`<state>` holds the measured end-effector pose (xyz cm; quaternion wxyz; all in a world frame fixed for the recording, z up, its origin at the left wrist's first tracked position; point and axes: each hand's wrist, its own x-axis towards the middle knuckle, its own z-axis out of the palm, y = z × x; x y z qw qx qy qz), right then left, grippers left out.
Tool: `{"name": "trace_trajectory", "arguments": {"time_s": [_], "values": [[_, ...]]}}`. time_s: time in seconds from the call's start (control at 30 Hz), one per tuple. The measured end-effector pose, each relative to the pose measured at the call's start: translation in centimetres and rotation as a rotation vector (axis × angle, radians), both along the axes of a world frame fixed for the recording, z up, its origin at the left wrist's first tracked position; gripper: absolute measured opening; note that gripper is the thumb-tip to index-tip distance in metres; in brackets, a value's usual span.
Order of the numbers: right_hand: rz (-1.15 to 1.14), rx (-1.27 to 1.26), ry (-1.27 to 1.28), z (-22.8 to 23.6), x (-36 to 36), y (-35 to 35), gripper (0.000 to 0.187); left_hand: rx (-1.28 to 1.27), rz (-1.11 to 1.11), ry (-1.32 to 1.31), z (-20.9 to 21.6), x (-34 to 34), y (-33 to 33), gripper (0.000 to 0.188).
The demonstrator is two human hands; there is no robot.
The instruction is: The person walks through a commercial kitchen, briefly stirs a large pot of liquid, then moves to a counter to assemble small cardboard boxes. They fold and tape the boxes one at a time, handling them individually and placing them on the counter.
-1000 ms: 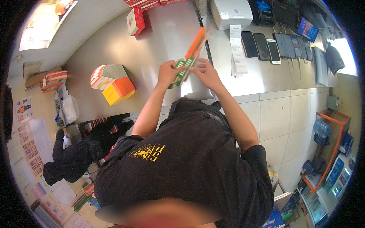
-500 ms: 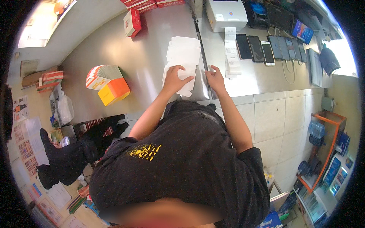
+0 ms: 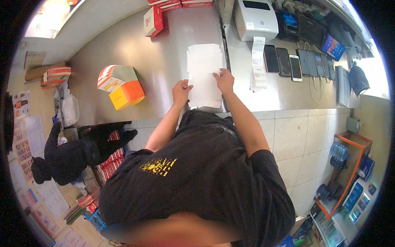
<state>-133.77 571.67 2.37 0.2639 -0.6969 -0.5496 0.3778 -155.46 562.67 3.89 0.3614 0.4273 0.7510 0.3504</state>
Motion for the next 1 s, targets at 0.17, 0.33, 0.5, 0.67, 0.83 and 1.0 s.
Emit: {"name": "trace_trajectory", "arguments": {"time_s": [0.17,0.33,0.5,0.67,0.83,1.0], "values": [[-0.086,0.005,0.15,2.9,-0.9,0.1,0.034,0.002,0.017,0.043,0.1,-1.2,-1.3,0.027],[0.125,0.324,0.058,5.2,-1.6,-1.1,0.026,0.257,0.09,0.183,1.0,-1.1,-2.0,0.016],[-0.056,0.323,0.631,8.8,-2.7,-1.6,0.049,0.185,0.015,-0.191,5.3,-2.9,-2.1,0.016],[0.01,0.195,0.953,18.3,-0.4,1.0,0.063,0.203,-0.098,-0.343,10.2,-3.5,-1.6,0.022],[-0.114,0.516,0.492,22.2,1.2,1.7,0.03,0.528,-0.125,0.114,13.9,0.0,1.8,0.039],[-0.017,0.604,0.2,24.5,0.4,-2.0,0.019,0.711,-0.366,-0.401,24.3,6.9,4.4,0.038]]}}
